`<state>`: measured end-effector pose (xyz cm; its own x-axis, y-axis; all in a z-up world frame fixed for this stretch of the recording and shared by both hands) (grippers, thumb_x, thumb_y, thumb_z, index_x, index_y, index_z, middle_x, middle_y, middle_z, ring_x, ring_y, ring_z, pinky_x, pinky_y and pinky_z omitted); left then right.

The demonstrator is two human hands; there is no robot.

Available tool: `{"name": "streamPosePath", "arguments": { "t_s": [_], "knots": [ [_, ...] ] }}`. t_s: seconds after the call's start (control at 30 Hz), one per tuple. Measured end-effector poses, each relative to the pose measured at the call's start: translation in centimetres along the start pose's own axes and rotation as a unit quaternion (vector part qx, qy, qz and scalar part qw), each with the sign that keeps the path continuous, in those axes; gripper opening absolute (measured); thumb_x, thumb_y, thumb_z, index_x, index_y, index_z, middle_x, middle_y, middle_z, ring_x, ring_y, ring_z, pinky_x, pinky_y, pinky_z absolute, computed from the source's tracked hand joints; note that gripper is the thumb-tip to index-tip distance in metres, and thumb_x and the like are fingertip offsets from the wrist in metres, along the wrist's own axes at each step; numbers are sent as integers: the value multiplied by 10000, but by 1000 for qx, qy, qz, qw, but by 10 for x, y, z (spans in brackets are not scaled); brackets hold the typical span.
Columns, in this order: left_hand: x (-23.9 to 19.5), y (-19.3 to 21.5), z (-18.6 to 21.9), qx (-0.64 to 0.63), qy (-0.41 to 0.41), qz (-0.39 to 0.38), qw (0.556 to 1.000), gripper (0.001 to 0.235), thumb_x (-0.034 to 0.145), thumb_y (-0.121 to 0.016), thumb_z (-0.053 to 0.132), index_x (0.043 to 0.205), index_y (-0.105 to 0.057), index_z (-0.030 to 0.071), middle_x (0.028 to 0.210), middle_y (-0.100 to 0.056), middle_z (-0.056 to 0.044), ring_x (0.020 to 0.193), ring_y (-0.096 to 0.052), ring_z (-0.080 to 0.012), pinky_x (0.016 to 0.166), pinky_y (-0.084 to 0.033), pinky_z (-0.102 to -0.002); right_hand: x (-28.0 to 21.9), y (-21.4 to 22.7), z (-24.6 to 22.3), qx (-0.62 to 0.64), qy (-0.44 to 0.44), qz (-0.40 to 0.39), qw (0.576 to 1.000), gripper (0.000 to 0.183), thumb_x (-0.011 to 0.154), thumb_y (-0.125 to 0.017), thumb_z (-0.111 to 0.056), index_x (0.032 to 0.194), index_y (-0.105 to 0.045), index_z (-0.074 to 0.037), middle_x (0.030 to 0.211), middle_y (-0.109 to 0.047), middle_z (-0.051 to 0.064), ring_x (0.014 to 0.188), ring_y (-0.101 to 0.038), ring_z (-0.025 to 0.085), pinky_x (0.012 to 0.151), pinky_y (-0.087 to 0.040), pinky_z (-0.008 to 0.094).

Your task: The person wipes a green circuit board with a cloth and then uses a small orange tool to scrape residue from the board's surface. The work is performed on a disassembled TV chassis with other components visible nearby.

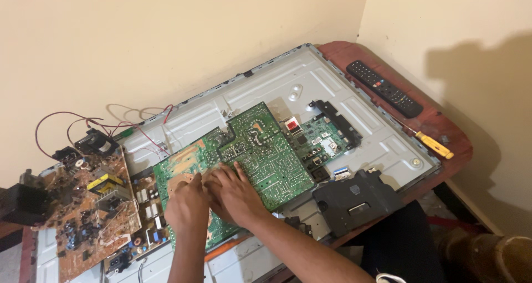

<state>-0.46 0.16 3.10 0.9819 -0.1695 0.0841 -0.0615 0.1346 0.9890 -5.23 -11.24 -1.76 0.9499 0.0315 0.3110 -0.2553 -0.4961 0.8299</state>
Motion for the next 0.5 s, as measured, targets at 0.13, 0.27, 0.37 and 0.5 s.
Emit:
{"name": "streamPosePath", "arguments": {
  "t_s": [0.13,0.27,0.37,0.5],
  "knots": [
    [7,2,2,0,0,-25,1000,367,993,-566,274,1326,-692,361,1080,-741,-101,900,-742,-341,734,-607,-461,-1,-1,0,6,10,26,1000,451,992,-550,-331,1373,-586,-91,1447,-487,173,1483,-333,386,1251,-137,598],
    [13,5,-6,-33,23,-54,998,418,973,-598,322,1388,-651,322,1045,-752,-156,911,-737,-367,768,-601,-481,-1,1,0,6,8,16,1000,410,1001,-558,-347,1321,-606,-95,1451,-488,174,1503,-333,376,1272,-139,591],
    [13,4,-11,-41,16,-35,998,329,984,-591,341,1279,-717,267,1048,-753,-159,926,-736,-366,774,-601,-473,-2,3,-1,16,6,13,1000,432,970,-582,-355,1318,-607,-100,1444,-478,181,1493,-327,379,1262,-144,587],
    [12,1,-7,37,-27,-9,999,286,1060,-495,277,1152,-755,200,1000,-757,-127,886,-753,-339,731,-610,-455,-1,9,-4,9,-1,-15,1000,433,932,-589,-312,1332,-609,-148,1443,-470,170,1500,-297,375,1263,-128,582]
  ]
}}
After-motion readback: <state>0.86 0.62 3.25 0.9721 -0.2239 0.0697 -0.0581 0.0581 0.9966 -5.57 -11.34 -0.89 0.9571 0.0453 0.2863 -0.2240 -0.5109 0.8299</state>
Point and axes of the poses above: each hand's wrist, its own x-axis towards the middle knuckle, its own y-axis out of the back of the hand, z = x × y, the point moved 1 cm from there along x, towards the middle knuckle
